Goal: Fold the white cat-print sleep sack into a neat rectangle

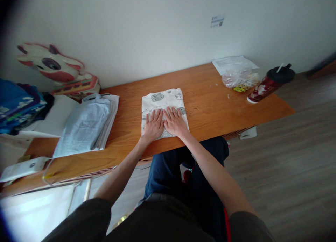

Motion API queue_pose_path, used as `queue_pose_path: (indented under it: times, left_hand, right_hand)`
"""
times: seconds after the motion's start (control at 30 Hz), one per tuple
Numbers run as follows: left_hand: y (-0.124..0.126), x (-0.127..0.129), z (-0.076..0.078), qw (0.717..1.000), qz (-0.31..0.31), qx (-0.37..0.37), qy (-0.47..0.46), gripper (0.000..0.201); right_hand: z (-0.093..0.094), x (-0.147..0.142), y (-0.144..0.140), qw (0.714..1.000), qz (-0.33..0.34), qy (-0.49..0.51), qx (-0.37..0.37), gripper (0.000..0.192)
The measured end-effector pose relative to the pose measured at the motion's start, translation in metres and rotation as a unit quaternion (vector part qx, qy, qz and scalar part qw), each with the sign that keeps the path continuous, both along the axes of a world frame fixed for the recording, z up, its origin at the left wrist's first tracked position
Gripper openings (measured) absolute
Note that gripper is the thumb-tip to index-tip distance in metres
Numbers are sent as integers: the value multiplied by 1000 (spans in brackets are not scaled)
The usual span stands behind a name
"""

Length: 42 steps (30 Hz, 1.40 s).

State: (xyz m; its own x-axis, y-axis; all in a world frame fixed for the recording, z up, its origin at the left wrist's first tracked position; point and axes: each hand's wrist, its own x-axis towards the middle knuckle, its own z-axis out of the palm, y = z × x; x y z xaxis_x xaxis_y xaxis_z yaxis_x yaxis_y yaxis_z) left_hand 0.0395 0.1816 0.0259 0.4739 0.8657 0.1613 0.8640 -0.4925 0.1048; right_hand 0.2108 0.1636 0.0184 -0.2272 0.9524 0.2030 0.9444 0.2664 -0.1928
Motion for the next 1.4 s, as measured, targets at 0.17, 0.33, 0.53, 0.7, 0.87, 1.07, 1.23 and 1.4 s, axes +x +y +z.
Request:
queue_pose_path:
  times: [0.17, 0.33, 0.53, 0.7, 0.87, 1.07, 1.23, 1.4]
  left_hand:
    - [-3, 0, 0, 1000, 5, -7, -3, 65]
    - [-6, 1, 2, 1000, 7, -10, 1, 65]
    - [-9, 2, 3, 1000, 10, -13, 2, 65]
    - [-9, 2, 2, 1000, 10, -13, -5, 65]
    - [-10, 3, 4, 1000, 14, -16, -12, 64]
    - [-12, 4, 7, 998, 45, -24, -22, 64]
    - [-10, 3, 6, 998, 59, -30, -24, 66]
    - [-2, -3, 2, 993, 97, -35, -61, 77]
  right_hand:
    - [-1, -1, -2, 1000, -5, -1, 2, 66]
    - [-1, -1, -4, 1000, -3, 1, -2, 67]
    - [-2, -1, -6, 1000, -4, -6, 4, 67]
    - [-1, -1, -7, 1000, -3, -6, 7, 67]
    - [-2, 0, -6, 1000, 0, 1, 9, 66]
    - [2, -1, -6, 1000, -9, 22, -1, 68]
    - [9, 0, -7, 995, -88, 40, 28, 70]
    - [3, 5, -3, 991, -124, 35, -17, 68]
